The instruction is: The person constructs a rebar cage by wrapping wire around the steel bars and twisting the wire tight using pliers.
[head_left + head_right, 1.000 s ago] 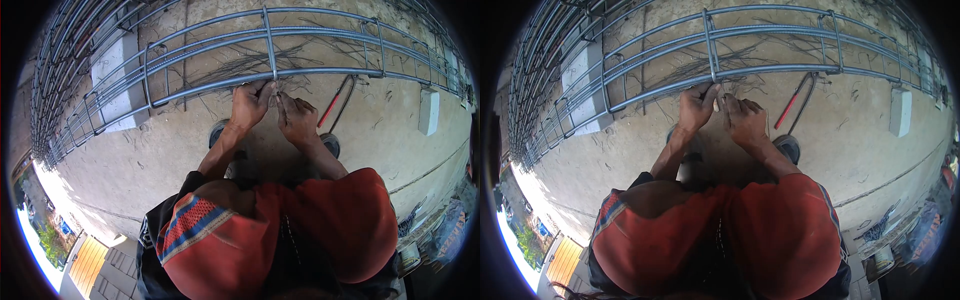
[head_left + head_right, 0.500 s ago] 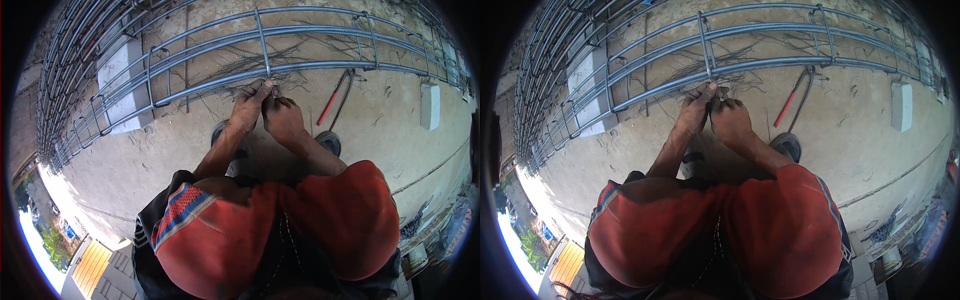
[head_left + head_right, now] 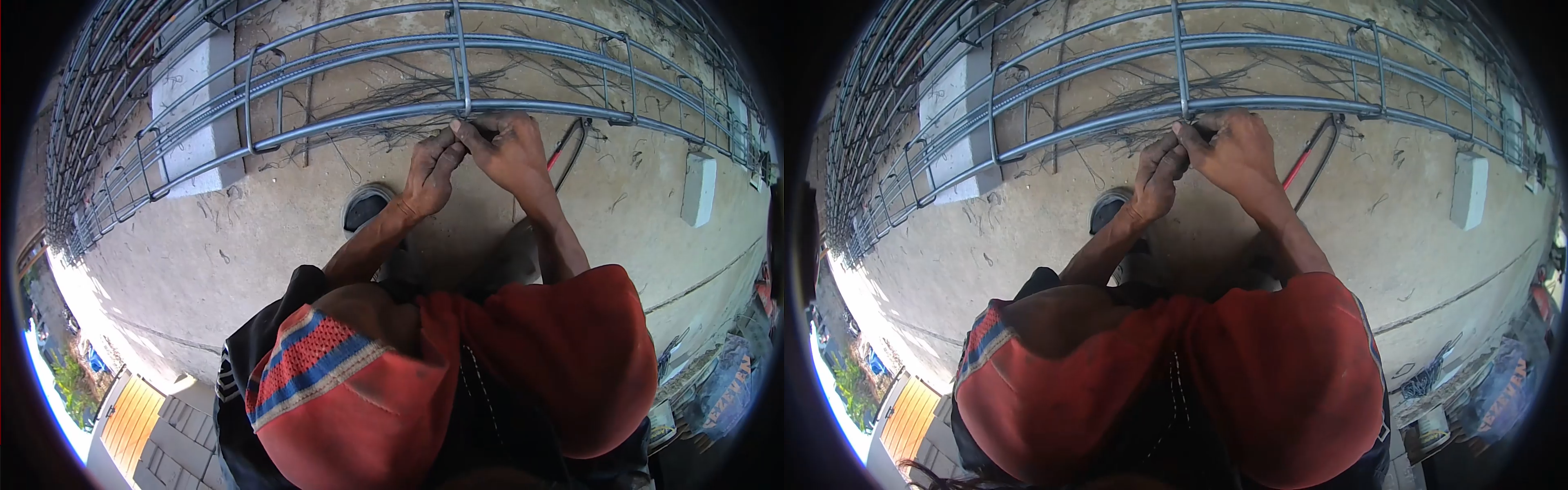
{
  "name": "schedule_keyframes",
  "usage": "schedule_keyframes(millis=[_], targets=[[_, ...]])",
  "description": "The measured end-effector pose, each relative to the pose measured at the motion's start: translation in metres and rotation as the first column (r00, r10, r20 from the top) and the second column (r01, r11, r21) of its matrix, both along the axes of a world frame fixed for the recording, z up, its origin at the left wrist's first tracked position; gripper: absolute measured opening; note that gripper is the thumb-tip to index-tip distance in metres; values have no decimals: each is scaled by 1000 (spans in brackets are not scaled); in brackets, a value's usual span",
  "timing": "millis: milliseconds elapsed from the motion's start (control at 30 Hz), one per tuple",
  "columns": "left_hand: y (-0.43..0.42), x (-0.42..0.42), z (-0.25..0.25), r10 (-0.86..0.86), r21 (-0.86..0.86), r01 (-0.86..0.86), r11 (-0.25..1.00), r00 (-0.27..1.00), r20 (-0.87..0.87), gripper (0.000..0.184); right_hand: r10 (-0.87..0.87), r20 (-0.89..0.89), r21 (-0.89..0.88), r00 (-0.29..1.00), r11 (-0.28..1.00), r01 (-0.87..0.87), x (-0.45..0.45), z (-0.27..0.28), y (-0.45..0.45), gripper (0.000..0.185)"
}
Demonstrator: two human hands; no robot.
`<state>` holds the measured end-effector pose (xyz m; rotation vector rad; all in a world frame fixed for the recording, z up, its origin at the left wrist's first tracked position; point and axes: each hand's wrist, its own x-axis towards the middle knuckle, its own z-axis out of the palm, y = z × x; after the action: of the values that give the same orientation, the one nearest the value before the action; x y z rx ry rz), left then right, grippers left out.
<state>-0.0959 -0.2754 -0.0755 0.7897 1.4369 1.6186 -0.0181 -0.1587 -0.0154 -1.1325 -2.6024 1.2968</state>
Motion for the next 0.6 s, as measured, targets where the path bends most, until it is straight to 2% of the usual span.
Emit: schedule_keyframes(millis=[33, 67, 133, 167, 233, 267, 333, 367, 433, 467, 567, 600], targets=[[-4, -2, -9, -38, 39, 46, 998, 985, -168, 20, -7, 18, 48, 1000, 999, 6, 0, -6, 1, 29], [-4, 1, -5, 1, -9, -3, 1000, 974, -227, 18, -17, 34, 99, 999, 995, 13, 0, -9, 1, 28], [-3, 12, 9, 60, -92, -98, 991, 935, -349, 13, 124, 50, 188, 991, 973, -131, -5, 1, 4, 24], [-4, 16, 11, 78, -88, -112, 990, 943, -324, 12, 188, 66, 227, 980, 954, -198, -4, 5, 4, 22], [-2, 20, 12, 120, -66, -144, 987, 953, -279, 10, 224, 71, 171, 972, 957, -233, -2, 7, 10, 22], [-3, 25, 10, 215, -46, -222, 974, 969, -120, 11, 248, 76, 137, 966, 957, -256, 1, 7, 11, 22], [-4, 33, 6, 382, -46, -381, 923, 903, 198, 13, 289, 12, 205, 957, 936, -285, 8, -1, 14, 21], [-1, 32, 3, 472, -48, -471, 881, 863, 181, 19, 310, -22, 240, 950, 924, -296, 9, -3, 15, 20], [-4, 16, 9, 203, -233, -241, 942, 963, -175, 21, 331, 3, 350, 944, 884, -311, 9, 1, 15, 18], [-9, 5, 13, 20, -354, -140, 925, 947, -320, 22, 336, 17, 399, 942, 861, -315, 9, 2, 13, 17], [-17, -23, 27, -54, -428, 69, 901, 997, 48, 24, 364, 11, 401, 931, 852, -338, 17, -8, 20, 13], [-17, -35, 38, -40, -419, 120, 900, 980, 195, 24, 364, -91, 436, 927, 852, -292, 16, -16, 23, 12]])
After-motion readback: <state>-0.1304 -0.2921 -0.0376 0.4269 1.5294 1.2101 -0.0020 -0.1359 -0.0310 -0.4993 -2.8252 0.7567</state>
